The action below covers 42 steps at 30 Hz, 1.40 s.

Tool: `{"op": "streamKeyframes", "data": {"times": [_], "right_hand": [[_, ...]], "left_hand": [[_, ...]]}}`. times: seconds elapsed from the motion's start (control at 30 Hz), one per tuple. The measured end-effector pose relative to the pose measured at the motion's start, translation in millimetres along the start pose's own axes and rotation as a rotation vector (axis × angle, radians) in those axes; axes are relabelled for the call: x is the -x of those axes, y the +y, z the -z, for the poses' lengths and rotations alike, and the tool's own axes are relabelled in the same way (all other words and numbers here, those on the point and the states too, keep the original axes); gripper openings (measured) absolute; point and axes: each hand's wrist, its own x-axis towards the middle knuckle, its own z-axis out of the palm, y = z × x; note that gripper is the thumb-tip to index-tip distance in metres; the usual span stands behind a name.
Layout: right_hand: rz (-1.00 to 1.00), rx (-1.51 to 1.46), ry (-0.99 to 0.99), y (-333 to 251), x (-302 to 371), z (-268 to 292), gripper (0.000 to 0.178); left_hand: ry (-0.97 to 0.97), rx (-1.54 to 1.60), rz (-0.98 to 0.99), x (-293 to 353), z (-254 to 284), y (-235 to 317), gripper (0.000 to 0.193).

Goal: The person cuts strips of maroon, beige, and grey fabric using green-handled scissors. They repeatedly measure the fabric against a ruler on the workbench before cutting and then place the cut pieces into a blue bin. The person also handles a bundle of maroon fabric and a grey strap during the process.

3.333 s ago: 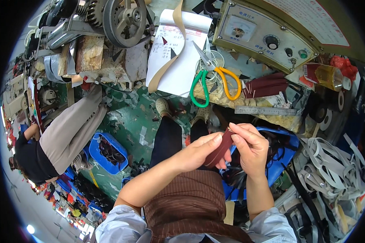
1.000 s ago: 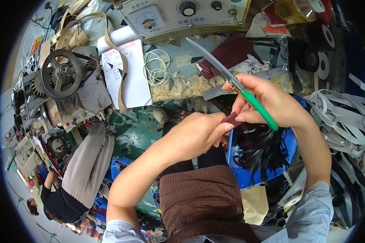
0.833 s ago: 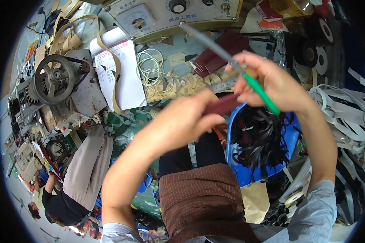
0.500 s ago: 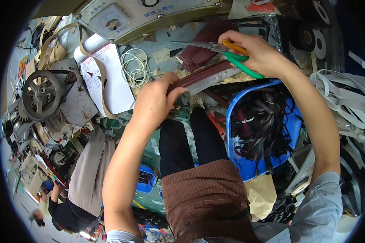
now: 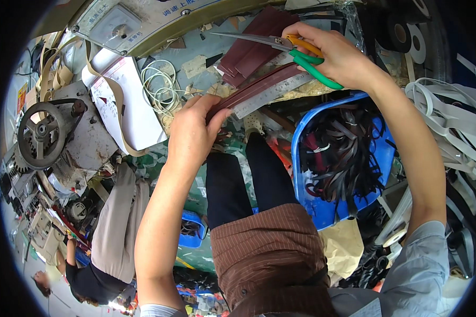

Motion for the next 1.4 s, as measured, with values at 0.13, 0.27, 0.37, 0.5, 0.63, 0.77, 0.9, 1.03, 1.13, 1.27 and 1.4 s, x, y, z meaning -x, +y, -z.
{"op": "streamKeyframes", "data": {"times": [0.13,0.27,0.37,0.5,0.63,0.77,0.9,1.03,1.13,1.27,1.4], "right_hand": [[0.031,-0.004,0.035,7.0,2.1,-2.5,0.041],[-0.006,-0.004,0.022,2.2,3.3,-1.9,0.042],[-0.004,-0.013,0.036,5.1,3.5,-3.9,0.042],[-0.017,-0.063,0.048,4.3,6.9,-5.6,0.041],[-0.02,-0.069,0.047,0.3,7.9,-5.5,0.04],[-0.025,-0.078,0.048,-0.7,8.9,-4.8,0.04],[-0.032,-0.058,0.049,-1.4,10.2,-5.2,0.042],[-0.048,-0.074,0.035,-0.4,9.9,-6.3,0.044],[-0.039,-0.103,0.06,3.7,10.6,-9.3,0.043],[-0.052,-0.066,0.046,-1.3,10.4,-7.4,0.044],[-0.07,-0.075,0.026,-0.6,13.1,-2.8,0.044]], "left_hand": [[-0.007,0.045,0.023,-0.7,-1.2,-2.4,0.025],[-0.004,0.069,0.063,-1.0,-1.4,-1.5,0.024],[0.014,0.079,0.051,-0.8,-1.2,-1.3,0.024],[0.026,0.043,0.029,-0.9,-0.1,-0.2,0.023],[0.048,0.044,0.035,0.7,-1.1,1.3,0.022],[0.086,0.037,0.043,2.7,-4.5,2.0,0.021],[0.138,0.028,0.044,4.4,-8.0,6.6,0.02],[0.164,0.014,0.052,6.7,-11.5,4.6,0.02],[0.17,0.01,0.053,7.1,-12.3,5.7,0.02],[0.182,0.01,0.051,8.0,-13.5,5.1,0.02],[0.18,0.063,0.021,5.9,-13.7,6.8,0.02]]}}
